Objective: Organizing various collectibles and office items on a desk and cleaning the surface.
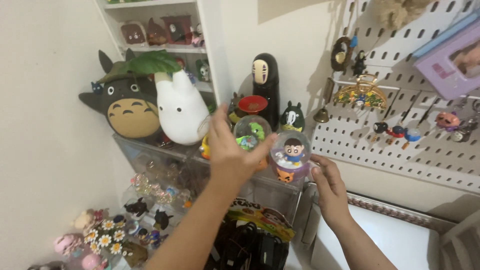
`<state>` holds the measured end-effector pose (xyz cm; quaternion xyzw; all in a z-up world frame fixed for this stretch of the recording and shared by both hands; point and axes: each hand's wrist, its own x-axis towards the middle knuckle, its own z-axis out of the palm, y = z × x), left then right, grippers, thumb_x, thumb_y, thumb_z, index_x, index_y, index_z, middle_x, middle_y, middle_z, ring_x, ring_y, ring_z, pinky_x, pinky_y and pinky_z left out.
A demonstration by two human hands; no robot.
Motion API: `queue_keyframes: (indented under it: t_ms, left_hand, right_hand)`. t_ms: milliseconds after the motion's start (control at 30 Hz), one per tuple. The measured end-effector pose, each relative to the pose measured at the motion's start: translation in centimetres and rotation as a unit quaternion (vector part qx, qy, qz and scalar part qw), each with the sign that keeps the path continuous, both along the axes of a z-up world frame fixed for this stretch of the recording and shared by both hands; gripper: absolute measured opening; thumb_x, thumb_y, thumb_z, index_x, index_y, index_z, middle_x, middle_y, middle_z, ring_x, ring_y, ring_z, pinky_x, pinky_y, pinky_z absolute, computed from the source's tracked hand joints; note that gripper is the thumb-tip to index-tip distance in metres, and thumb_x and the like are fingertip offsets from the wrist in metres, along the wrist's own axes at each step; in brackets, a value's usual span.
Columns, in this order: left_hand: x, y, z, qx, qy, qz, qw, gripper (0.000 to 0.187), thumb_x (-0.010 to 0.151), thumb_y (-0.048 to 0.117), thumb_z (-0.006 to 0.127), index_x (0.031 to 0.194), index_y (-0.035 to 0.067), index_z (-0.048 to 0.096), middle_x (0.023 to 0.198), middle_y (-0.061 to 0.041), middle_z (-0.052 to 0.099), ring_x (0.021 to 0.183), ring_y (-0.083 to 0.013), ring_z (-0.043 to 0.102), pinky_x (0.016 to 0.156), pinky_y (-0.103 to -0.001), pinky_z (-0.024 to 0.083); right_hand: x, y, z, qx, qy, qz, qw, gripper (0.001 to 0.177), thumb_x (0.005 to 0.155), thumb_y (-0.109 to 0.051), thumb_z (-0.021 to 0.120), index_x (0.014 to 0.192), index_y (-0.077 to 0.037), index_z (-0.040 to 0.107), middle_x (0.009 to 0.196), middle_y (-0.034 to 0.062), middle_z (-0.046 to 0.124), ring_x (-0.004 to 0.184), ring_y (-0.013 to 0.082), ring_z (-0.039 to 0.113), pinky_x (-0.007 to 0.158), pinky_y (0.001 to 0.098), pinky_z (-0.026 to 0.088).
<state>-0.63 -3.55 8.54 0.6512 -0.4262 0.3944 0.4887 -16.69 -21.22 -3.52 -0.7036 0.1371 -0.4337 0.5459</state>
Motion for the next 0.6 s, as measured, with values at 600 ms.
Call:
queue_keyframes:
  t_ms: [600]
  left_hand:
    - [-0.9, 0.6, -3.5, 0.016, 0.248, -0.138, 0.959, 0.098, 0.068, 0.019, 0.091, 0.147, 0.001, 0.036, 0.119, -0.022, 0.067, 0.106, -0.0389, 0.069, 0.087, -0.044, 0.057]
  right_hand:
    - [1.3, 0.9, -2.5, -0.004, -0.004, -0.019, 1.0, 0.035, 0.104, -0.024, 0.059, 0.133, -0.005, 0.052, 0.091, -0.0015, 0.054, 0.079, 0.0048, 0.045, 0.068, 0.022, 0.04]
